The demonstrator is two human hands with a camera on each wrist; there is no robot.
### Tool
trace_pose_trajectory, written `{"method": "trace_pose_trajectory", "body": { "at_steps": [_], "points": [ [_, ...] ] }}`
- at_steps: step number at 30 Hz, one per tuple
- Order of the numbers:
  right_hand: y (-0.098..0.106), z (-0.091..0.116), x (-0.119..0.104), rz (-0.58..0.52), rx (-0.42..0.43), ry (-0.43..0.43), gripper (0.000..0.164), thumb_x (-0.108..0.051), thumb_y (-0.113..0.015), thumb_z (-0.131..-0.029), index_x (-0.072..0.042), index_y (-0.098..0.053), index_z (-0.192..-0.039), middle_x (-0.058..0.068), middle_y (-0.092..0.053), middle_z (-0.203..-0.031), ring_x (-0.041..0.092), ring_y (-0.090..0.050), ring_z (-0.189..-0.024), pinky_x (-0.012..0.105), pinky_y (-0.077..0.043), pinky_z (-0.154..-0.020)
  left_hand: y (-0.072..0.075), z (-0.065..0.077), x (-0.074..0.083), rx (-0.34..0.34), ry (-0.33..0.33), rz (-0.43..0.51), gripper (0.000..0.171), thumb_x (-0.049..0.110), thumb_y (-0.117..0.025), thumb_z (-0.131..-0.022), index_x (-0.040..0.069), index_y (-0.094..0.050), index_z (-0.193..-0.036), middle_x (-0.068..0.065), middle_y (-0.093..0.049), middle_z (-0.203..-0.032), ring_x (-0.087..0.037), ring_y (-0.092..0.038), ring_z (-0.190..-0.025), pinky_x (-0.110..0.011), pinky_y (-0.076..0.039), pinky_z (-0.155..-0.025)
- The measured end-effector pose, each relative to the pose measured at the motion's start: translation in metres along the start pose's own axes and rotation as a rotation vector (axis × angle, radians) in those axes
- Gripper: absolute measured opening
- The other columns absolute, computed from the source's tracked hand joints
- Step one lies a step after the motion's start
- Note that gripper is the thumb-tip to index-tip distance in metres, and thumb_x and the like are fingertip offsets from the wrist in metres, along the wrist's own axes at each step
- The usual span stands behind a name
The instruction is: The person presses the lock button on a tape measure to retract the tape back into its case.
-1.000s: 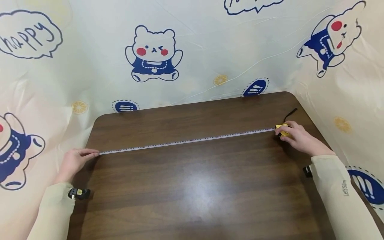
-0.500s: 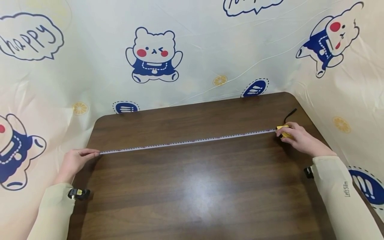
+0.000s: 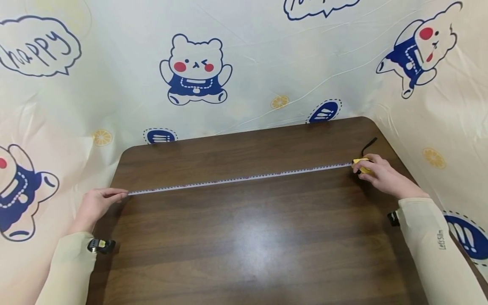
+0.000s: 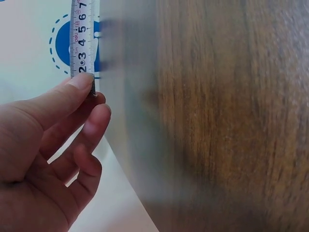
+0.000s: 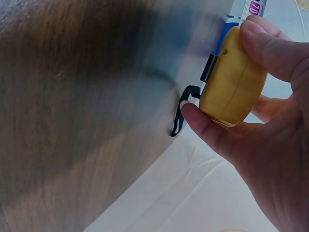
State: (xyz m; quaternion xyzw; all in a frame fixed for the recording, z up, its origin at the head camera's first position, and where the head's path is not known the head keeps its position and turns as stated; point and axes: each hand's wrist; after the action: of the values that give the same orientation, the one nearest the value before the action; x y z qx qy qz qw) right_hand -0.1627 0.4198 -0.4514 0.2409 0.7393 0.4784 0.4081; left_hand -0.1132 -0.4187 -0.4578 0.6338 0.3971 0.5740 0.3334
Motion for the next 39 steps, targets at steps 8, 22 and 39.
{"method": "trace_pose_trajectory", "body": {
  "at_steps": [8,22,39],
  "points": [
    [-0.0016,0.0002,0.0021,-0.005,-0.010,-0.023,0.035,0.014,-0.081,-0.077,-0.009,-0.065,-0.098,0.036,-0.053,-0.118,0.056,-0.050,-0.109,0.069,-0.042,-0.083,-0.0014,-0.0017,-0.0001,-0.001,-0.014,0.011,0.012,0.016,-0.080,-0.093,0.006,-0.084,-0.099,-0.014,-0.079,-0.099,0.015,-0.056,-0.084,-0.011,-0.043,-0.073],
    [-0.0004,-0.0005,0.0034,0.000,-0.023,-0.036,0.035,0.014,-0.080,-0.077,-0.010,-0.064,-0.096,0.033,-0.054,-0.116,0.053,-0.050,-0.108,0.066,-0.043,-0.082,-0.0025,-0.0042,0.0002,-0.035,-0.009,0.024,0.015,0.019,-0.078,-0.095,0.006,-0.084,-0.100,-0.014,-0.080,-0.100,0.013,-0.056,-0.086,-0.013,-0.043,-0.076],
    [-0.0016,0.0033,0.0079,-0.011,0.042,0.021,0.040,0.015,-0.083,-0.073,-0.011,-0.065,-0.096,0.030,-0.054,-0.118,0.045,-0.051,-0.107,0.009,-0.025,-0.090,-0.0016,-0.0026,-0.0026,-0.051,0.008,0.029,0.016,0.020,-0.077,-0.096,0.006,-0.084,-0.102,-0.014,-0.079,-0.103,0.019,-0.050,-0.086,-0.013,-0.042,-0.077]
  ]
}}
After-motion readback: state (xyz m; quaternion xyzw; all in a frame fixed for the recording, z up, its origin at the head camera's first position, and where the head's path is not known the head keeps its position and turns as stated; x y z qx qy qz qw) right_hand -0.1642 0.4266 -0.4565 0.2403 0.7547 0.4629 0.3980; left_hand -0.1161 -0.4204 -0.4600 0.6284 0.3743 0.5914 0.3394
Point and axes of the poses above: each hand's wrist, its own z-axis away from the middle knuckle, its own y-axis out of the back of the hand, x = y × z
